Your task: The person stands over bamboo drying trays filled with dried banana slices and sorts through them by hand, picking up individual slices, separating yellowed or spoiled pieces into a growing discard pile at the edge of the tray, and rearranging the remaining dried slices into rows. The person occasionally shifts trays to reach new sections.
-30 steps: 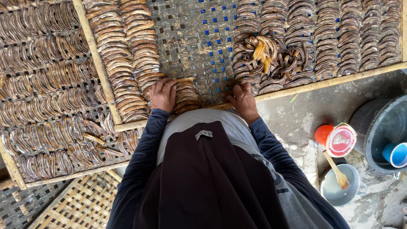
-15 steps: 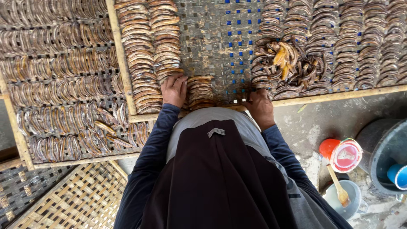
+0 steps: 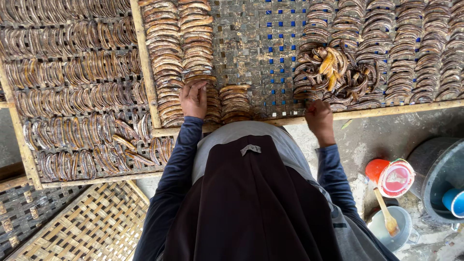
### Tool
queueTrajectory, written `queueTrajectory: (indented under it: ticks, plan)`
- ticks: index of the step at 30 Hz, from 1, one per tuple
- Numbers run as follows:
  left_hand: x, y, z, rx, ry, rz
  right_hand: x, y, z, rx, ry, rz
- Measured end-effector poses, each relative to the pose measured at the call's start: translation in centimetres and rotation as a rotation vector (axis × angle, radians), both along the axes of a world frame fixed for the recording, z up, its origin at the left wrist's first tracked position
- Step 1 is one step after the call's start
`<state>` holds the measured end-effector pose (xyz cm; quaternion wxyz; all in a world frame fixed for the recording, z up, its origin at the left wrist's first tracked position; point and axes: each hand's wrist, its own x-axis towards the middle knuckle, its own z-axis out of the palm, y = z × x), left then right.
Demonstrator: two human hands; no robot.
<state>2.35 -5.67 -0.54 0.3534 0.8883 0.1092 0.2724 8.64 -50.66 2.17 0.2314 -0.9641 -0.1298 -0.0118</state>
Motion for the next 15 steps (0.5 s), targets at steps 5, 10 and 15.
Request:
queueTrajectory:
  ticks: [5, 10, 15]
  plan:
    - [0.0, -0.1, 0.0, -0.033, 0.001, -0.015, 0.7, -1.5, 4.0, 0.283, 0.237, -0.076]
    - [0.0, -0.3, 0.4, -0.038, -0.003, -0.038, 2.5, 2.9, 8.3, 0.526, 0.389, 0.181]
    - [0.2, -0.6, 0.7, -0.070, -0.014, 0.017, 5.1, 14.5, 7.7, 0.546, 0.433, 0.603]
